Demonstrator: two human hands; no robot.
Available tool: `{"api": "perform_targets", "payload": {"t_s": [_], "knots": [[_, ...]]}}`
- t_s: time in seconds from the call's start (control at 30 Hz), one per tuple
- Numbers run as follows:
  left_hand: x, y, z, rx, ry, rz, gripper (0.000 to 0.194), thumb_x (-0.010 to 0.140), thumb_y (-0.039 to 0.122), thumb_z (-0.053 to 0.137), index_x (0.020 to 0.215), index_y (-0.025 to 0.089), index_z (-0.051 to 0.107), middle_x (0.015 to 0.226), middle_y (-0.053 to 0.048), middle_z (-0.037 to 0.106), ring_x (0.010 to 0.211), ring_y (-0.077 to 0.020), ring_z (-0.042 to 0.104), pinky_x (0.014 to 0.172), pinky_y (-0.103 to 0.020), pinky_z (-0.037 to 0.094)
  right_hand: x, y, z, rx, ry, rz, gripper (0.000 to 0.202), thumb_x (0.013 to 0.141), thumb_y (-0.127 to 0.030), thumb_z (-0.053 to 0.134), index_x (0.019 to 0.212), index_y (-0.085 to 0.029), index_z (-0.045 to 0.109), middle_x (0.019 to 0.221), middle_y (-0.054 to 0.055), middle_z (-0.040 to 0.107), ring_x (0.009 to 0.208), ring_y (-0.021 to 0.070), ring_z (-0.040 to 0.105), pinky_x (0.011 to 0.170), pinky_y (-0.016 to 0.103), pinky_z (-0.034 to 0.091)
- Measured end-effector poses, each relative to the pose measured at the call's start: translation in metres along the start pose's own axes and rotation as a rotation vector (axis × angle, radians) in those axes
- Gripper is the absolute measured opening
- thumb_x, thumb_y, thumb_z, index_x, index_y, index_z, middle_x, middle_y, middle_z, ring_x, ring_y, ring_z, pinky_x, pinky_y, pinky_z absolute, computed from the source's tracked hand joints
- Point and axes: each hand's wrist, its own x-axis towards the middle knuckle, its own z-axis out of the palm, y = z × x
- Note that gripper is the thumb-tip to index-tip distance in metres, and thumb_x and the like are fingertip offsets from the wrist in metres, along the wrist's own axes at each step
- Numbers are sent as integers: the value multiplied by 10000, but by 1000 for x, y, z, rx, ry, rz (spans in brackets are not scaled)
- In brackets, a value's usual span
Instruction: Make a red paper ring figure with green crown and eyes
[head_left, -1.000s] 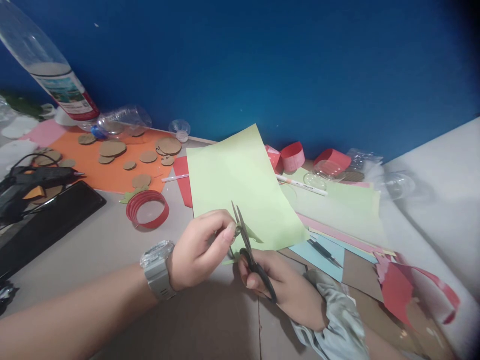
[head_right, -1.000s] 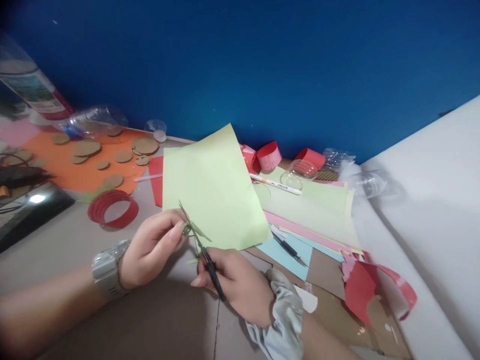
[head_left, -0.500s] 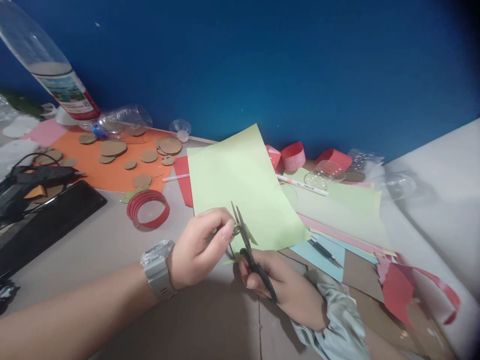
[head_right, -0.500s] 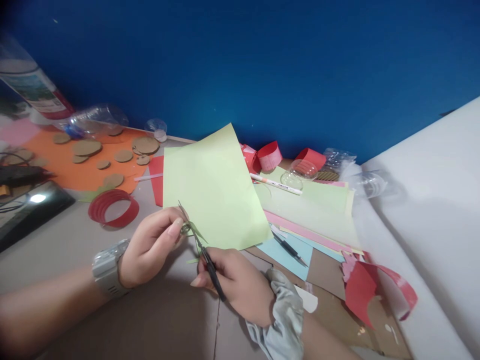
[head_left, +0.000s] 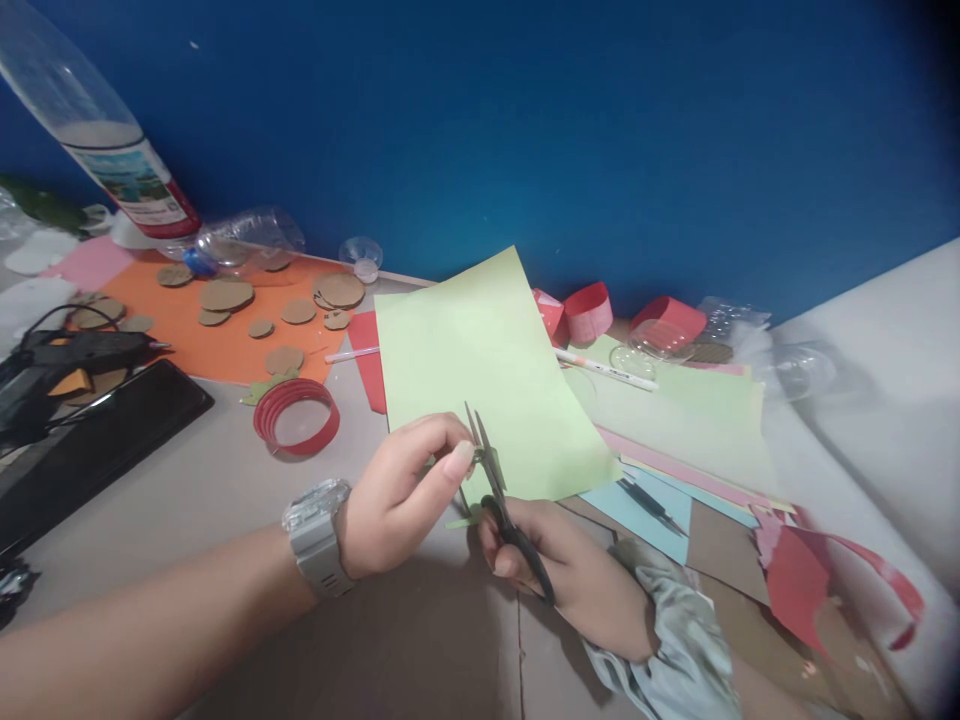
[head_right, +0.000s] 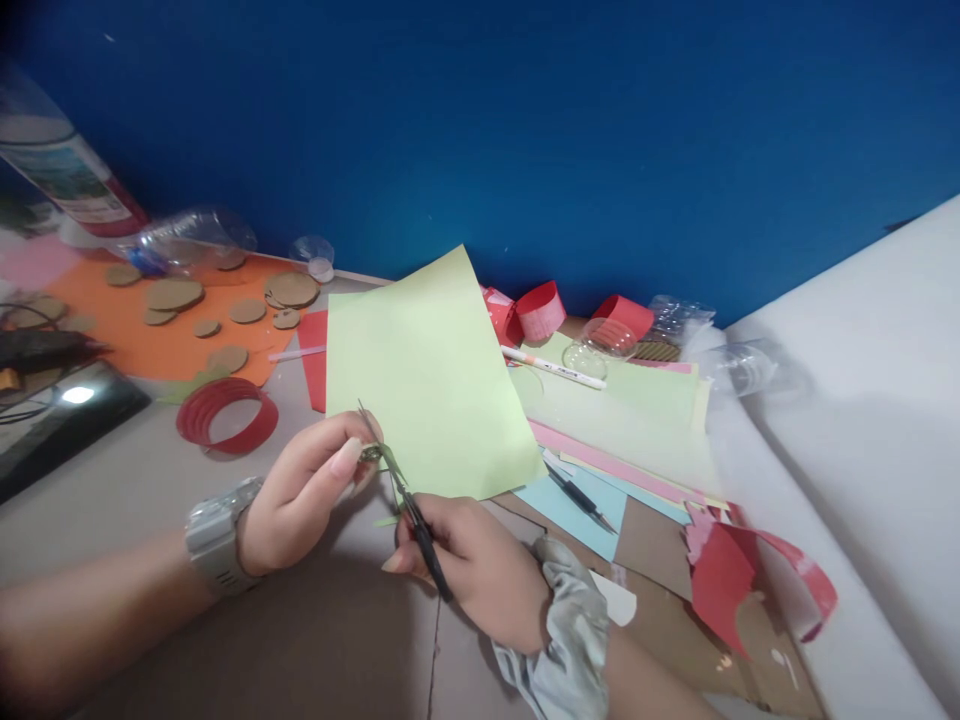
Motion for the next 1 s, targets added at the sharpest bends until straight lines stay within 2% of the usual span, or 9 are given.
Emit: {"api": "perform_targets", "payload": {"t_s": [0.23, 0.37, 0.73, 1.0], "knots": [[1, 0, -1, 51, -3, 44, 220, 970, 194, 425, 757, 190, 478, 674, 11, 519, 589, -118, 460, 565, -233, 400, 0, 1, 0, 23, 3, -21, 499, 845, -664, 589, 722, -196, 470, 618, -51, 404, 575, 113, 350, 544, 262, 275], [0, 0, -1, 56, -8, 54, 225, 971, 199, 426, 753, 189, 479, 664, 9, 517, 583, -118, 469, 558, -230, 408, 0, 4, 0, 68, -11, -23, 523, 827, -703, 582, 756, -194, 481, 619, -56, 401, 568, 110, 333, 532, 253, 267], [0, -1, 0, 62, -2, 80, 222, 967, 199, 427, 751, 188, 477, 663, -1, 530, 583, -124, 482, 556, -235, 418, 0, 3, -1, 61, 2, -16, 473, 846, -637, 611, 749, -190, 492, 621, -51, 410, 569, 110, 339, 523, 249, 270], [0, -2, 0, 35, -2, 84, 228, 971, 193, 428, 748, 188, 475, 660, 10, 511, 580, -116, 467, 557, -228, 407, -1, 5, -1, 71, 3, -37, 545, 806, -716, 596, 747, -183, 503, 618, -52, 413, 571, 108, 342, 522, 242, 269]]}}
